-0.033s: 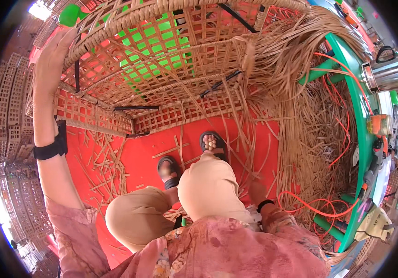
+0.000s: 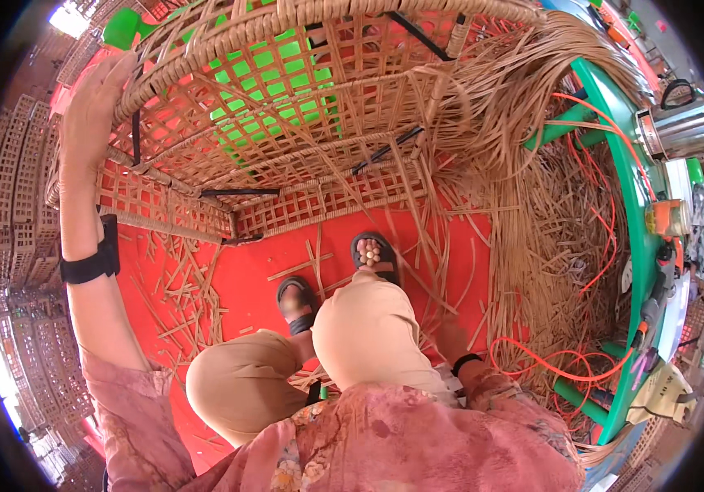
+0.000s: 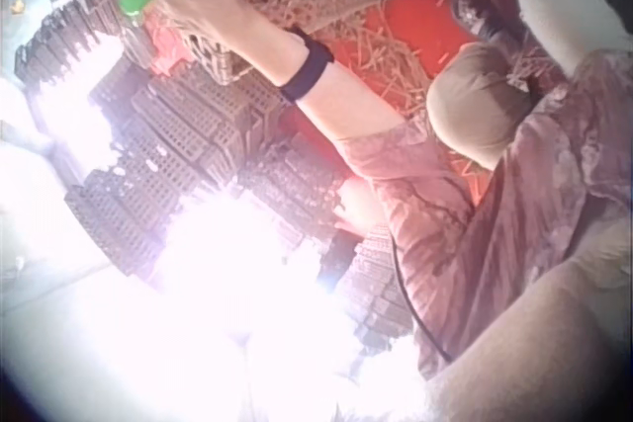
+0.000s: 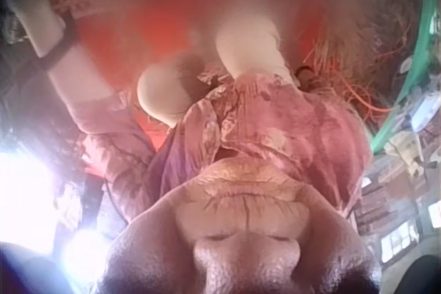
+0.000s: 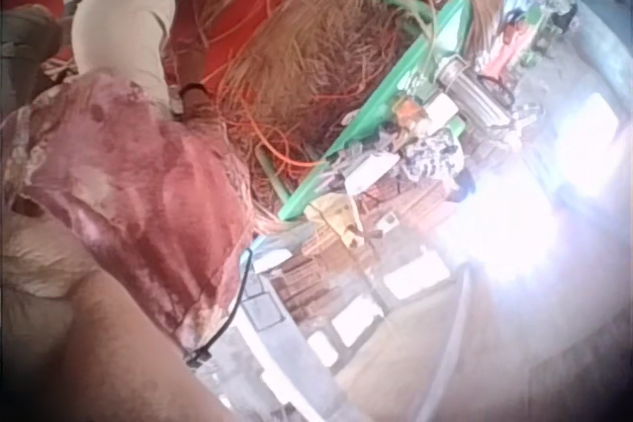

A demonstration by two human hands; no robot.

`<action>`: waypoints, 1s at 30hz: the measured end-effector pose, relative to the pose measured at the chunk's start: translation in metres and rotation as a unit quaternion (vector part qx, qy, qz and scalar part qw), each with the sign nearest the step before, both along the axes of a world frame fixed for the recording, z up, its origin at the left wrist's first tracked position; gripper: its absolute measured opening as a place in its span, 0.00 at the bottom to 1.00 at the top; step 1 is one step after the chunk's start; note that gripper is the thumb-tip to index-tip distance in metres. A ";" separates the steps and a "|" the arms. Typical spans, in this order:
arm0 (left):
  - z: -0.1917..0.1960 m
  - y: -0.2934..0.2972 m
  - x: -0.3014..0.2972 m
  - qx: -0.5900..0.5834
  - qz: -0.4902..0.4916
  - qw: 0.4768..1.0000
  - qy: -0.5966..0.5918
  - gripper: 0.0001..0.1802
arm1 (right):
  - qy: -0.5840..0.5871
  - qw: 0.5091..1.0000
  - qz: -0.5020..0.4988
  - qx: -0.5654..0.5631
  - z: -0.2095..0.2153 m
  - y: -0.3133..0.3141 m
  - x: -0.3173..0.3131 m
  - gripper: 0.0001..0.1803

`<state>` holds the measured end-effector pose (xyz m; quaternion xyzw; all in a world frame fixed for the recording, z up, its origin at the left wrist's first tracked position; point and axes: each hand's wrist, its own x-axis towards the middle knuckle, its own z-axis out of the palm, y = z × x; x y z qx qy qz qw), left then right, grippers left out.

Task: Weaving a large rectangular wicker basket using strips of material.

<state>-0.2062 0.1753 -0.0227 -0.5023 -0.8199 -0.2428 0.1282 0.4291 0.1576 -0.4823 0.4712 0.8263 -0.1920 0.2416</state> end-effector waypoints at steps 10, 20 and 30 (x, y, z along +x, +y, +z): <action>-0.004 -0.007 -0.001 0.003 -0.026 0.999 0.023 0.34 | 0.207 0.975 -0.062 0.056 0.002 0.095 -0.147 0.27; -0.004 -0.018 0.036 -0.002 -0.141 0.973 0.181 0.37 | 0.385 0.885 -0.176 0.193 0.045 0.233 -0.342 0.30; -0.001 -0.034 0.045 -0.020 -0.128 0.978 0.165 0.35 | 0.271 0.918 -0.274 0.090 0.091 0.253 -0.389 0.30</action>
